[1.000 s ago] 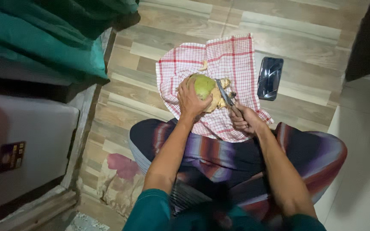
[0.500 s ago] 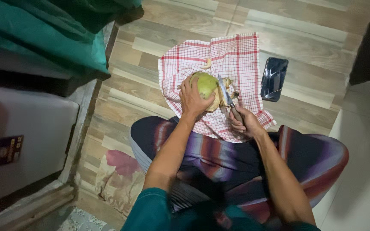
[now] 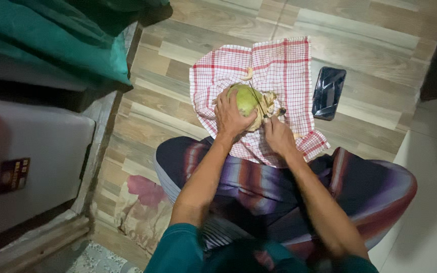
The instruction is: The person sits on the floor and uses a knife to peel the outer husk of a green coconut. They place a checkered cloth on the floor to catch the debris and systematically remove the husk in strips, rotating the coconut as they work.
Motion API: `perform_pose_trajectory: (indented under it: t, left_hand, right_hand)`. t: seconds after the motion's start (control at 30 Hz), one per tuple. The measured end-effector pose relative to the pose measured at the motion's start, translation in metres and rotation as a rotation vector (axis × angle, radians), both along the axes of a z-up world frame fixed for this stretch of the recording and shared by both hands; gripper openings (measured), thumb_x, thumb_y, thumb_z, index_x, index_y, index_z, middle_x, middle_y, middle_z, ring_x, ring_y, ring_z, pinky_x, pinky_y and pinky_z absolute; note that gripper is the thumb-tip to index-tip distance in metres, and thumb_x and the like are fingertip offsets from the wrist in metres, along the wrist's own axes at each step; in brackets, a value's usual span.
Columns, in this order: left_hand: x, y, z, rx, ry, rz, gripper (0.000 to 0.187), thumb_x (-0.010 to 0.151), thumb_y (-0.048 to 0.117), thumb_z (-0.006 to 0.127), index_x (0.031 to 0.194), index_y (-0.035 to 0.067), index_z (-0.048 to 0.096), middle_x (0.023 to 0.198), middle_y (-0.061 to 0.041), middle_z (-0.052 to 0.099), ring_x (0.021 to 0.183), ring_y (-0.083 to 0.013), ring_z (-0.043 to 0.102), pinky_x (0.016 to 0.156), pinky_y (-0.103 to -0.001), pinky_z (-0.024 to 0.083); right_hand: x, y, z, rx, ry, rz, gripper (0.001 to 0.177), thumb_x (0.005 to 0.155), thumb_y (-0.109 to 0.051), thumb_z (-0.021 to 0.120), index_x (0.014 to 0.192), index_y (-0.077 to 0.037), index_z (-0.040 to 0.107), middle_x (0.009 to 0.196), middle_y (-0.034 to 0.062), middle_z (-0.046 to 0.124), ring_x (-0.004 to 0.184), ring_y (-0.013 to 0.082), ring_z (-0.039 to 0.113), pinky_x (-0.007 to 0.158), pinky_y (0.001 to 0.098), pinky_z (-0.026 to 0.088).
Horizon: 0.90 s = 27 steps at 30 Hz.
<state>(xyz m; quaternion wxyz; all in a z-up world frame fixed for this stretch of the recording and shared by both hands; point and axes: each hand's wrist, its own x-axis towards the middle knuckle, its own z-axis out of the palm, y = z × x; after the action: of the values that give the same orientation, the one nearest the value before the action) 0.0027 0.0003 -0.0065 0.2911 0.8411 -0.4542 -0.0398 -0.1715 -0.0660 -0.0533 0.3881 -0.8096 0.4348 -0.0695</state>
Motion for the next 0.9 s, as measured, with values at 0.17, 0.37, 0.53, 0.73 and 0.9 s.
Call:
perform_pose_trajectory:
  t: [0.17,0.37,0.53,0.73,0.9]
  left_hand:
    - [0.000,-0.002,-0.003,-0.045,-0.021,-0.012,0.087,0.072,0.048,0.083,0.138,0.002,0.050,0.144,-0.022,0.047,0.132,-0.0430,0.044,0.107,-0.058,0.041]
    - [0.000,-0.004,-0.007,0.001,-0.008,-0.019,0.088,0.070,0.047,0.083,0.137,0.002,0.051,0.143,-0.023,0.047,0.131,-0.0431,0.043,0.108,-0.056,0.041]
    - [0.005,-0.006,-0.010,0.010,-0.016,-0.032,0.089,0.069,0.049,0.084,0.136,0.001,0.050,0.142,-0.024,0.046,0.130,-0.0431,0.043,0.109,-0.057,0.039]
    - [0.002,-0.008,-0.007,0.026,0.020,0.005,0.088,0.068,0.047,0.082,0.137,0.002,0.051,0.142,-0.022,0.047,0.131,-0.0427,0.043,0.109,-0.056,0.040]
    - [-0.001,-0.005,0.005,0.075,0.057,0.053,0.090,0.069,0.049,0.083,0.139,0.003,0.049,0.140,-0.021,0.048,0.130,-0.0424,0.043,0.105,-0.058,0.040]
  right_hand:
    - [0.011,0.007,0.028,-0.033,0.196,-0.016,0.045,0.107,-0.038,0.040,0.107,0.002,0.059,0.087,0.0349,0.068,0.084,0.0552,0.066,0.079,0.0638,0.050]
    - [0.013,0.008,0.027,-0.065,0.189,-0.003,0.048,0.105,-0.038,0.038,0.109,0.006,0.058,0.087,0.0362,0.068,0.083,0.0545,0.067,0.079,0.0637,0.051]
    - [0.028,0.002,0.029,-0.075,0.209,-0.017,0.048,0.108,-0.037,0.036,0.106,0.004,0.059,0.087,0.0350,0.069,0.083,0.0530,0.068,0.079,0.0619,0.053]
    - [0.039,-0.008,0.024,-0.174,0.182,-0.029,0.049,0.107,-0.039,0.038,0.101,0.003,0.061,0.087,0.0325,0.070,0.081,0.0514,0.070,0.077,0.0601,0.055]
    - [0.027,0.005,0.019,-0.227,0.172,0.001,0.048,0.107,-0.039,0.039,0.100,0.003,0.061,0.087,0.0326,0.070,0.081,0.0509,0.071,0.075,0.0597,0.056]
